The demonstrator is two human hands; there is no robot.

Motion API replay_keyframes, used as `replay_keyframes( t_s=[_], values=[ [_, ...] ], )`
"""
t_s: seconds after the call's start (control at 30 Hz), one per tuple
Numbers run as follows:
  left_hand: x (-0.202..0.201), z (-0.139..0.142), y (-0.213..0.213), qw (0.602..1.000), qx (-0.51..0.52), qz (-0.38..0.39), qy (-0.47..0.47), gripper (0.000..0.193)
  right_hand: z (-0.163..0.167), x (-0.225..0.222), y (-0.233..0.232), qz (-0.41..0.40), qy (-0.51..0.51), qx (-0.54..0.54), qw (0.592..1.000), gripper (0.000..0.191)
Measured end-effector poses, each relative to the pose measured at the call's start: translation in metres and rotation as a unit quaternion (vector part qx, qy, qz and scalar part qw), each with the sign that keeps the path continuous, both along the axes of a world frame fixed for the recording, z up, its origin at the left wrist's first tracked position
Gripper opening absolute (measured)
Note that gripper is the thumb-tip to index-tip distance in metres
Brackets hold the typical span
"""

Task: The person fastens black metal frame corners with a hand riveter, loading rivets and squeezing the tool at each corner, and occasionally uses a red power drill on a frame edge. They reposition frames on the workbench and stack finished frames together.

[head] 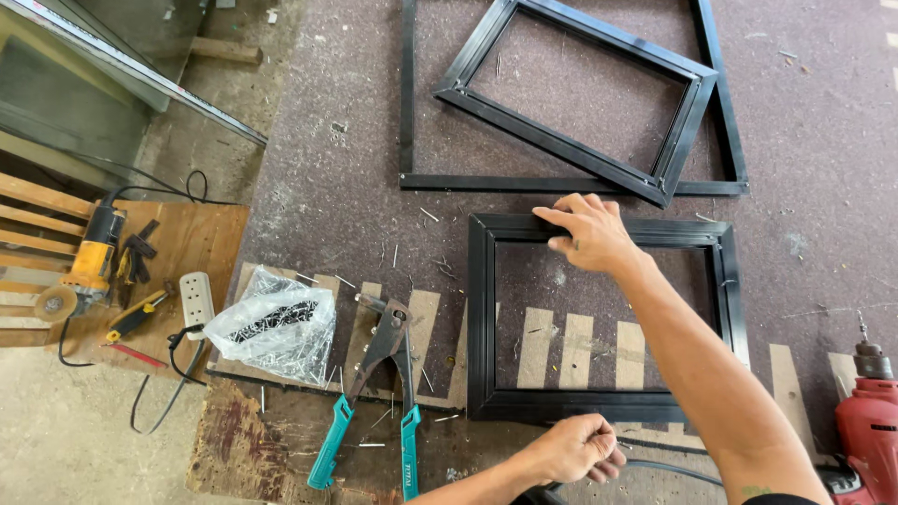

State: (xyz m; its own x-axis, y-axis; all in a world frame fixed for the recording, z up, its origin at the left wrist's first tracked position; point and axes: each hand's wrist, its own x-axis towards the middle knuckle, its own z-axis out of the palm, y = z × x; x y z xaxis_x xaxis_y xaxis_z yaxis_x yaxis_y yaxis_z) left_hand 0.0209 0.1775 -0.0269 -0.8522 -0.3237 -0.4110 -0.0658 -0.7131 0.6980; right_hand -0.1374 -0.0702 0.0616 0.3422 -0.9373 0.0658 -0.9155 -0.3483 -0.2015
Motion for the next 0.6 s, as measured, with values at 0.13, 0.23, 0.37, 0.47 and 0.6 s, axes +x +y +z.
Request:
replay_keyframes(
  t_s=[0.13,0.23,0.37,0.47,0.6],
  values=[
    [0.050,0.035,-0.019,0.998,0.029,0.053,0.003,0.018,-0.016,-0.004,0.032,-0.080,-0.066,-0.060,0.993,0.043],
    [0.112,0.065,-0.055,0.950,-0.238,0.159,-0.126,0.012,-0.017,-0.010,0.076,-0.139,-0.198,-0.012,0.970,0.040],
    [0.162,0.079,-0.118,0.719,-0.564,0.198,-0.355,0.008,-0.013,-0.011,0.153,-0.201,-0.306,0.066,0.928,0.040],
    [0.170,0.075,-0.146,0.585,-0.651,0.085,-0.476,0.009,-0.011,0.002,0.212,-0.191,-0.272,0.083,0.939,0.047],
    [0.174,0.069,-0.129,0.559,-0.715,0.141,-0.396,0.040,-0.013,0.033,0.256,-0.139,-0.152,0.052,0.977,0.061]
  ],
)
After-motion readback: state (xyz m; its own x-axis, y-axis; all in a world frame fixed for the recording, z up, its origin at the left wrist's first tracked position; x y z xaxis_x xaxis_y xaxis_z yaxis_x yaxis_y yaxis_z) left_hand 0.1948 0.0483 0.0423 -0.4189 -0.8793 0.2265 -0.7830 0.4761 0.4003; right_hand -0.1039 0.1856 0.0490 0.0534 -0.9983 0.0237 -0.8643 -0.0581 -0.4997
